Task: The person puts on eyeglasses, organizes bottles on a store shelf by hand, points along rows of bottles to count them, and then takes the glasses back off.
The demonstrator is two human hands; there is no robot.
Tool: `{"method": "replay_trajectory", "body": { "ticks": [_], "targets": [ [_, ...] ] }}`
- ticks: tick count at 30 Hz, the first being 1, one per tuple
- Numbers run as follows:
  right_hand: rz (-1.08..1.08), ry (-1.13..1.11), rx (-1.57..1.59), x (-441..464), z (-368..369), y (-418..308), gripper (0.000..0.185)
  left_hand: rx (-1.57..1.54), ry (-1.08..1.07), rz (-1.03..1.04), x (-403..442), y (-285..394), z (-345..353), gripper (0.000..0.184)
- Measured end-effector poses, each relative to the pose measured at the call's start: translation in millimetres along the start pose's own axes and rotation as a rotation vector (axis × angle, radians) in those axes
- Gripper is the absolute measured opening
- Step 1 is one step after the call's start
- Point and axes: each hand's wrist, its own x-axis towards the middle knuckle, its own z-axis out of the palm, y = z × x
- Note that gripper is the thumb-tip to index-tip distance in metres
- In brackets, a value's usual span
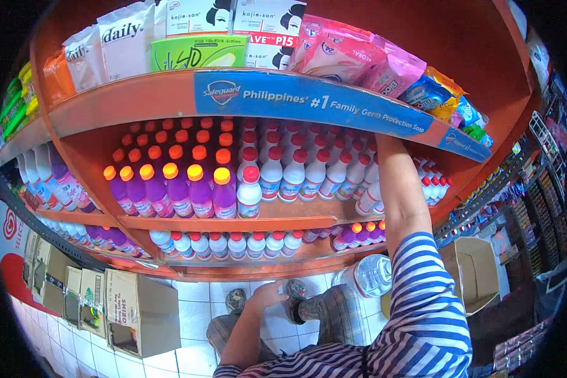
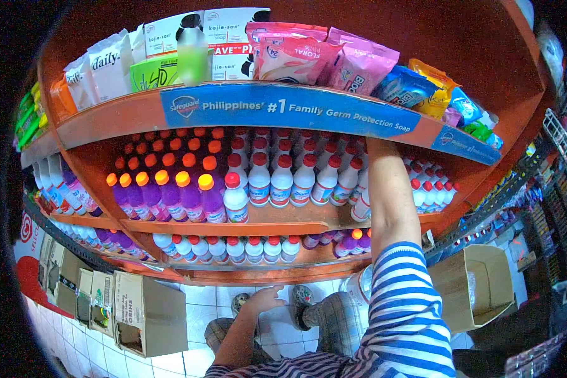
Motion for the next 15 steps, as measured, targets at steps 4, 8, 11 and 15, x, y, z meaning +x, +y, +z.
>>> {"method": "replay_trajectory", "body": {
  "ticks": [4,8,11,15],
  "targets": [
    [0.045,0.014,0.083,3.4,3.7,2.8,0.029,0.014,-0.017,-0.022,-1.5,7.1,-3.6,0.072],
    [0.142,0.12,0.493,-6.0,-6.1,15.4,0.028,-0.001,-0.006,-0.007,-8.5,17.2,-11.2,0.071],
    [0.247,0.149,1.165,-26.5,-19.4,27.8,0.027,0.052,-0.036,-0.045,-1.2,11.4,-5.9,0.071],
    [0.244,0.057,1.825,-66.6,-27.0,38.5,0.026,0.051,-0.014,0.0,2.7,2.9,2.9,0.072]
  ]
}}
